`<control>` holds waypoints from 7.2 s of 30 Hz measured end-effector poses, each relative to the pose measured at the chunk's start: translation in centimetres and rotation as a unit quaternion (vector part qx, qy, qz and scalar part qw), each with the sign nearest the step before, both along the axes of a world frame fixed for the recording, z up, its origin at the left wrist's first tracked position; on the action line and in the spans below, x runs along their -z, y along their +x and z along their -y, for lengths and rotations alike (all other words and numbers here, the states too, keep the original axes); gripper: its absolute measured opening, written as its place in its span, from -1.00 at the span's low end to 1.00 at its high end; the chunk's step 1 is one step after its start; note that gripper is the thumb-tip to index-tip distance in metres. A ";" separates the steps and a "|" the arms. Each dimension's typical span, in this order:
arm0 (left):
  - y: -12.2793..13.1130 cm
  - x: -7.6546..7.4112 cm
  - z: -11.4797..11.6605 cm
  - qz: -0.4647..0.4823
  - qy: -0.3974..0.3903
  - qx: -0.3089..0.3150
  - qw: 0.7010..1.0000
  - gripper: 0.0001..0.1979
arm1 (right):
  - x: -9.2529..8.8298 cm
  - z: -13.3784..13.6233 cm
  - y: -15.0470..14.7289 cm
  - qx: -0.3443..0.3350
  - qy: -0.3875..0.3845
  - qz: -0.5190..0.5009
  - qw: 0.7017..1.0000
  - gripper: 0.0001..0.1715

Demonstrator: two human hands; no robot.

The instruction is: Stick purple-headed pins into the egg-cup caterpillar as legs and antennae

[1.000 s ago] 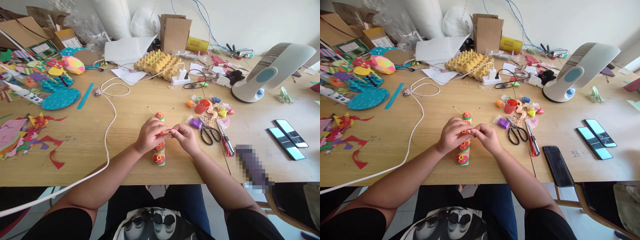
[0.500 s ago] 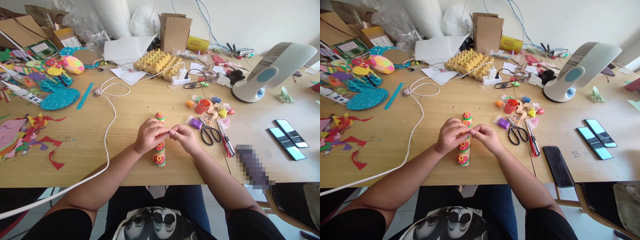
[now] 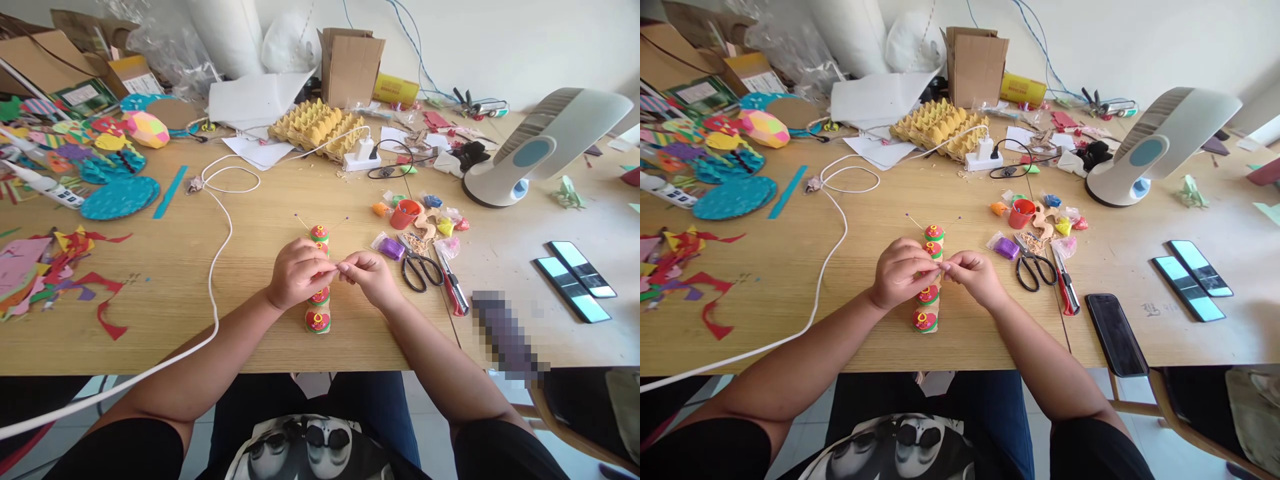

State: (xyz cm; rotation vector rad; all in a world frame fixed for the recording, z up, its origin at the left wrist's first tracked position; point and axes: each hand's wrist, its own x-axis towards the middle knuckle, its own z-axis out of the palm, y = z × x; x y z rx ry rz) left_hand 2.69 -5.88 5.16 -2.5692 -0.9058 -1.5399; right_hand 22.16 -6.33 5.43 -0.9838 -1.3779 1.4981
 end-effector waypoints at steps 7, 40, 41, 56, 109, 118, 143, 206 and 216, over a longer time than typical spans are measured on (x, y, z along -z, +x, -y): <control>0.0 -0.2 -0.1 0.039 -0.037 -0.036 0.998 -0.97 | 0.2 -0.9 0.4 0.086 0.018 -0.019 0.996 -0.61; -0.5 0.7 -1.0 0.128 -0.103 -0.093 0.982 -0.88 | -0.7 -2.3 4.2 0.055 0.152 0.401 0.902 -0.70; -0.5 0.7 -1.0 0.127 -0.102 -0.093 0.982 -0.89 | -0.9 -2.2 4.2 0.049 0.164 0.418 0.892 -0.75; -0.5 0.9 -1.1 0.114 -0.097 -0.112 0.982 -0.97 | -1.7 -1.0 4.9 -0.017 0.172 0.575 0.800 -0.87; 0.3 0.7 -0.7 0.034 -0.095 0.019 0.995 -0.97 | 0.0 -0.2 -0.2 0.032 -0.067 -0.038 0.997 -0.63; 0.2 0.8 -0.7 0.075 -0.137 0.025 0.987 -0.91 | 0.9 -1.0 0.4 0.066 -0.090 -0.086 0.990 -0.69; 0.0 0.8 -0.7 0.062 -0.135 0.049 0.988 -0.83 | 1.0 -0.5 -0.1 0.033 -0.115 -0.119 0.986 -0.58; 0.0 0.0 -0.1 0.101 -0.197 0.041 0.974 -0.86 | 0.5 -0.4 0.0 0.022 -0.136 -0.124 0.983 -0.57; 0.0 0.6 -0.3 0.127 -0.251 0.078 0.957 -0.80 | 0.5 -0.2 -0.3 0.027 -0.158 -0.158 0.974 -0.54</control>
